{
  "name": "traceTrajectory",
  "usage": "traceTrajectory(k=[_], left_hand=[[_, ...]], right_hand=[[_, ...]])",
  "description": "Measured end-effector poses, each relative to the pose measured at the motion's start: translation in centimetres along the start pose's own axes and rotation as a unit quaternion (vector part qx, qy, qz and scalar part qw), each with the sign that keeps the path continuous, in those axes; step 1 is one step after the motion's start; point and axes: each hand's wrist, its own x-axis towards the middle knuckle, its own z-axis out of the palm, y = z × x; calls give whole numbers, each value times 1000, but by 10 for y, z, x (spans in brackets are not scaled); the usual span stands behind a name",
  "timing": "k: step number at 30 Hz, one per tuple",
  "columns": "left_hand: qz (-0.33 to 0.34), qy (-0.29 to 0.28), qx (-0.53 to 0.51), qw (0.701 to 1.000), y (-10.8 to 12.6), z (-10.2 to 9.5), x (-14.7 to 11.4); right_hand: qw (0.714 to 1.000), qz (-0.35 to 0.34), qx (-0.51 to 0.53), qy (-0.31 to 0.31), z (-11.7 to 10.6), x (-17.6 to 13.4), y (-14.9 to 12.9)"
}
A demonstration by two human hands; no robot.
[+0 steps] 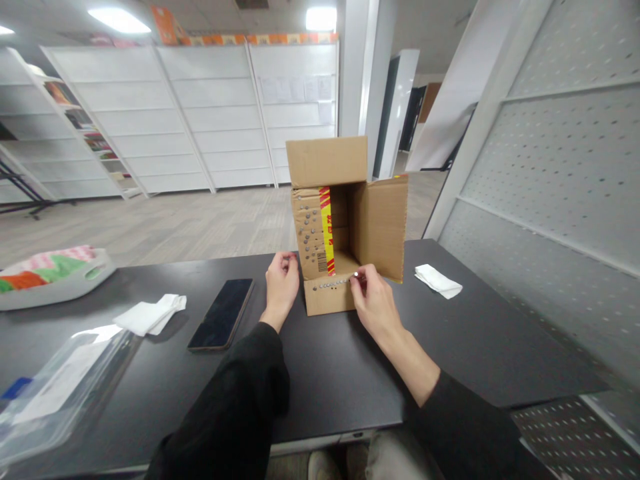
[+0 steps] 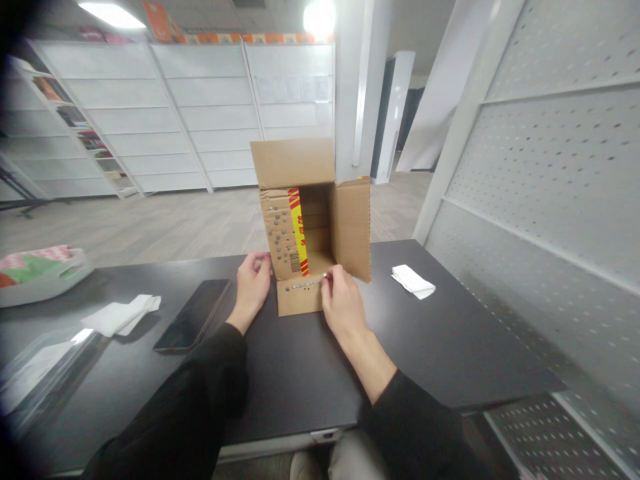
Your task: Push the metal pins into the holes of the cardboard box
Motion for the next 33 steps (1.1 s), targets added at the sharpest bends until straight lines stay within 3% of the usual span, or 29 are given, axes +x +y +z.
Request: traceTrajectory(k=[33], left_hand=[[2, -2, -5, 1000, 2, -1, -1]], right_hand=[[999, -40, -31, 14, -3, 4, -1]])
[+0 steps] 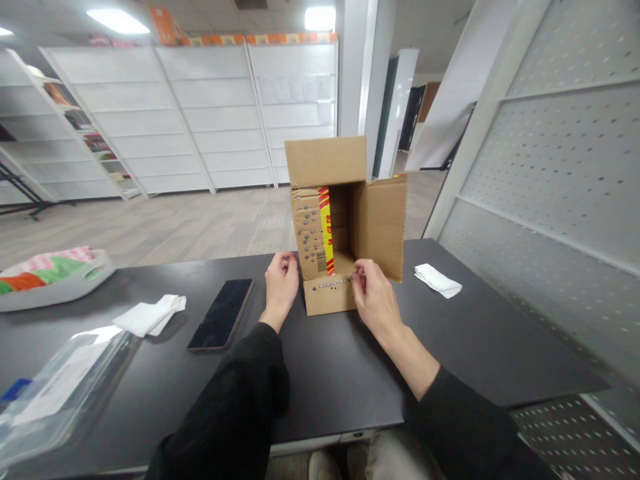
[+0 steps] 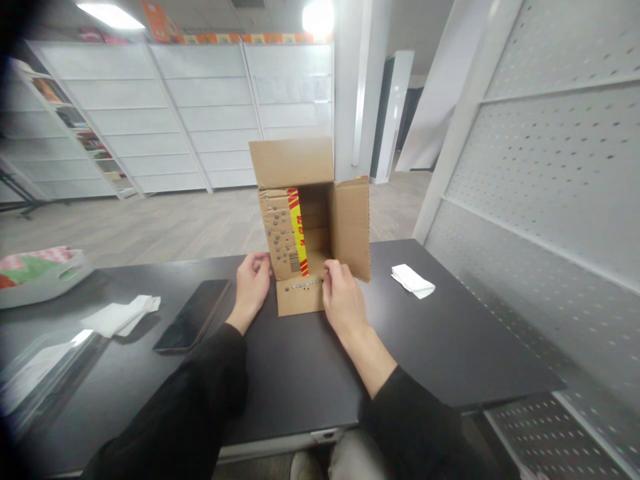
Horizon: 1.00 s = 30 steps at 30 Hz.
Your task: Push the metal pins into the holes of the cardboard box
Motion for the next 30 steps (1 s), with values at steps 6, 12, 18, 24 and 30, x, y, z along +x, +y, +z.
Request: traceTrajectory(k=[6, 12, 18, 24, 30], left_hand=[[-1, -1, 2, 1000, -2, 0, 0], [-4, -1, -6, 1000, -2, 0, 1], [-3, 2, -11, 1000, -3, 0, 1], [2, 3, -1, 1000, -4, 1, 1], [2, 5, 0, 1000, -1, 1, 1]], right_hand=[[999, -18, 16, 22, 0, 0, 0], [998, -28, 27, 56, -2, 0, -1], [995, -28, 48, 79, 0, 1, -1], [997, -29, 47, 63, 0, 1, 0], [997, -35, 45, 45, 1, 0, 2]])
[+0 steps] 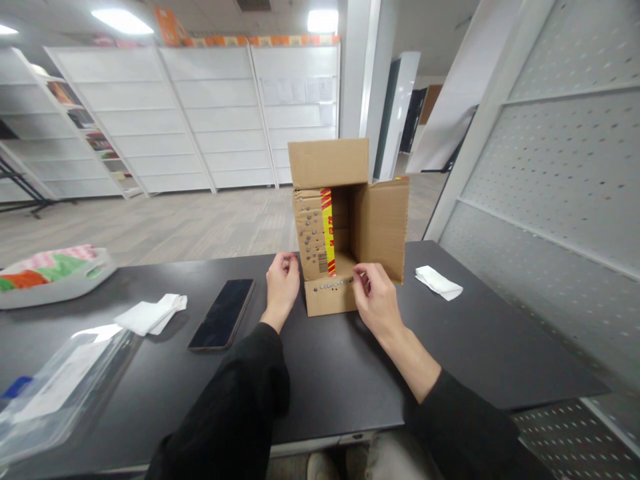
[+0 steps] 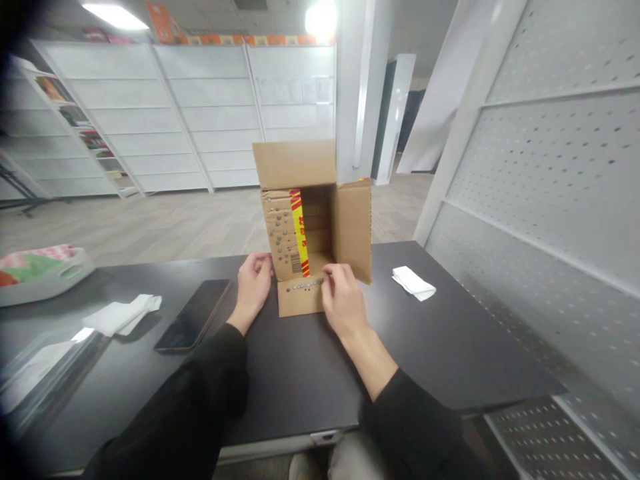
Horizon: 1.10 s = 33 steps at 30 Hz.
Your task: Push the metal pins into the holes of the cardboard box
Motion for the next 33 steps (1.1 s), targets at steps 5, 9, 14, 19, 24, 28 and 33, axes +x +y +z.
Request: traceTrajectory(k=[5, 9, 14, 19, 24, 28, 33], left_hand=[[-4, 1, 2, 1000, 1, -1, 0], [-1, 2, 6, 1000, 1, -1, 0], [1, 0, 5, 1000, -1, -1, 0], [-1, -3, 4, 1000, 0, -1, -1], [-4, -5, 4, 1000, 2, -1, -1], [-1, -3, 7, 1000, 1, -1, 0], [0, -1, 11, 1000, -2, 0, 0]], right_hand=[[1000, -3, -1, -3, 0, 0, -2], [1000, 8, -3, 17, -2, 1, -4], [999, 19, 1, 34, -3, 2, -3], [998, 46, -2, 39, -2, 1, -2], [998, 46, 2, 39, -2, 1, -2], [999, 34, 6, 31, -1, 1, -3], [1000, 25, -4, -3, 2, -1, 1]])
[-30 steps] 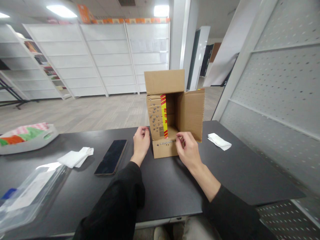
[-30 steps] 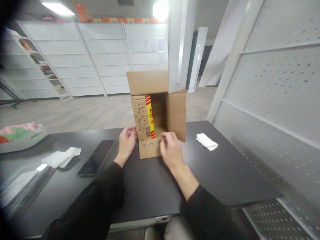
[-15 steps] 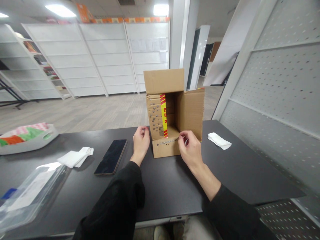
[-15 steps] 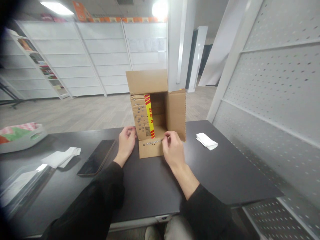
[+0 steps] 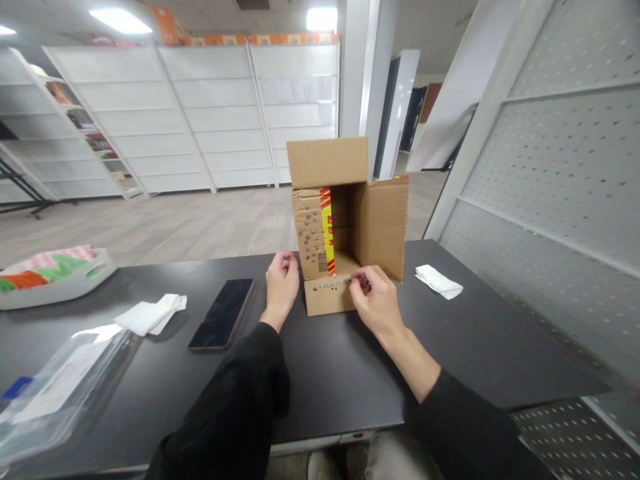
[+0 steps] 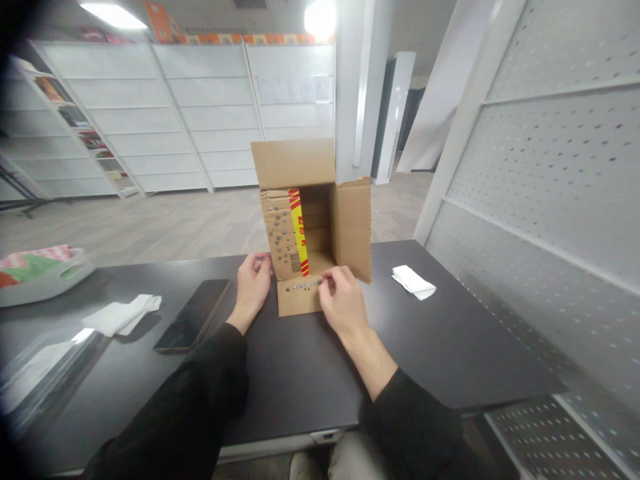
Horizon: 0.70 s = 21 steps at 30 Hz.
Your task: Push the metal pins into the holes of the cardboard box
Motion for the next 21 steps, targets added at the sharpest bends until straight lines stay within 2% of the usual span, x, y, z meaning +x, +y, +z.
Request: traceTrajectory(k=[5, 10, 15, 21], left_hand=[[1, 0, -2, 1000, 2, -1, 0], [3, 0, -1, 1000, 2, -1, 0], [4, 1, -5, 1000, -2, 1, 1], [0, -1, -6, 1000, 1, 0, 1]], right_hand=[[998, 20, -11, -50, 2, -1, 3], [999, 26, -23, -28, 2, -1, 4], [997, 33, -43, -56, 0, -2, 4], [996, 33, -50, -59, 0, -2, 3]])
